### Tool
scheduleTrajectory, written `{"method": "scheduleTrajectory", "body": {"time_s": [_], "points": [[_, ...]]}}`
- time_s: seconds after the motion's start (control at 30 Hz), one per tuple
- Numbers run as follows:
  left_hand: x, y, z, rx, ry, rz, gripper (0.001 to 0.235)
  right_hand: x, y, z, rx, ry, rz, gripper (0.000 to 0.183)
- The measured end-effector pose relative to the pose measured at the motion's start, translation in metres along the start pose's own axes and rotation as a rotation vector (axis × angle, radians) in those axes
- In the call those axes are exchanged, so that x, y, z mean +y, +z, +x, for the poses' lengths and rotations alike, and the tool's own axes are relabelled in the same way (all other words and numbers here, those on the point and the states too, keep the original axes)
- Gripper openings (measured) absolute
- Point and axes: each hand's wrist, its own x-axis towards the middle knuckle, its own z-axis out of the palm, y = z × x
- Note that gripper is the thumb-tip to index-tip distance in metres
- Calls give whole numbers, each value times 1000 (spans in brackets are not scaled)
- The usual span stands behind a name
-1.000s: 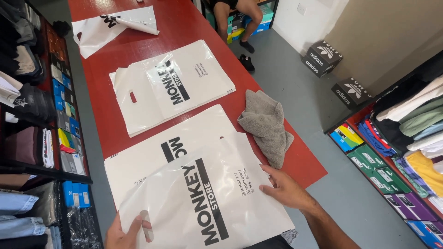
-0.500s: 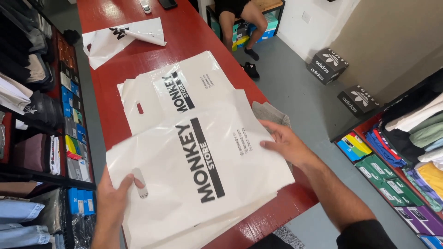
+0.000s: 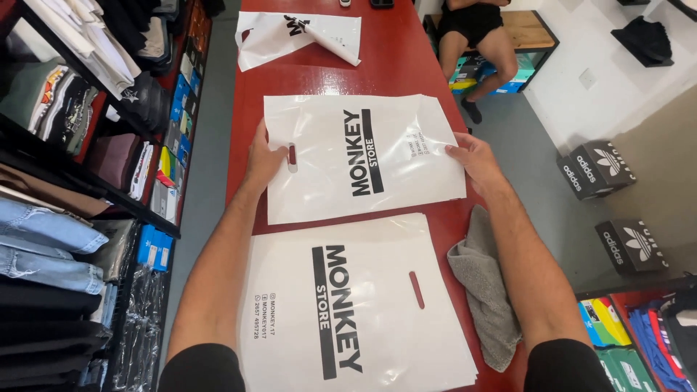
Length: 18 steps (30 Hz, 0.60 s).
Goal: Cleaning and organizing white plastic shopping bags on a counter using a cloth.
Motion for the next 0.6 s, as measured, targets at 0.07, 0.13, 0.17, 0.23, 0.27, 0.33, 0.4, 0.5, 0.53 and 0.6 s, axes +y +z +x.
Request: {"method": "scheduleTrajectory", "body": {"time_s": [0.07,0.13,0.17,0.23,0.27,0.33,0.4,0.5,0.53,0.6], "points": [[-56,7,35,19,-105,174,93,24,5,15,118,-27,-85,48],[-71,10,50,47,-110,231,92,39,0,20,146,-74,-155,47],[-80,11,56,69,-108,286,92,50,-2,20,184,-123,-224,46],[-77,9,56,61,-71,344,84,70,-13,35,193,-153,-286,45],[-74,8,57,53,-30,393,77,78,-20,41,206,-190,-354,45],[-85,11,68,73,-12,400,70,84,-14,41,232,-206,-367,42],[-86,14,72,93,4,404,65,84,-14,36,256,-222,-384,39],[-85,15,76,138,-13,374,58,85,-12,32,259,-257,-395,41],[-83,14,77,161,9,352,58,83,-12,31,253,-258,-401,41],[-74,13,78,181,38,334,58,79,-8,30,254,-260,-403,41]]}}
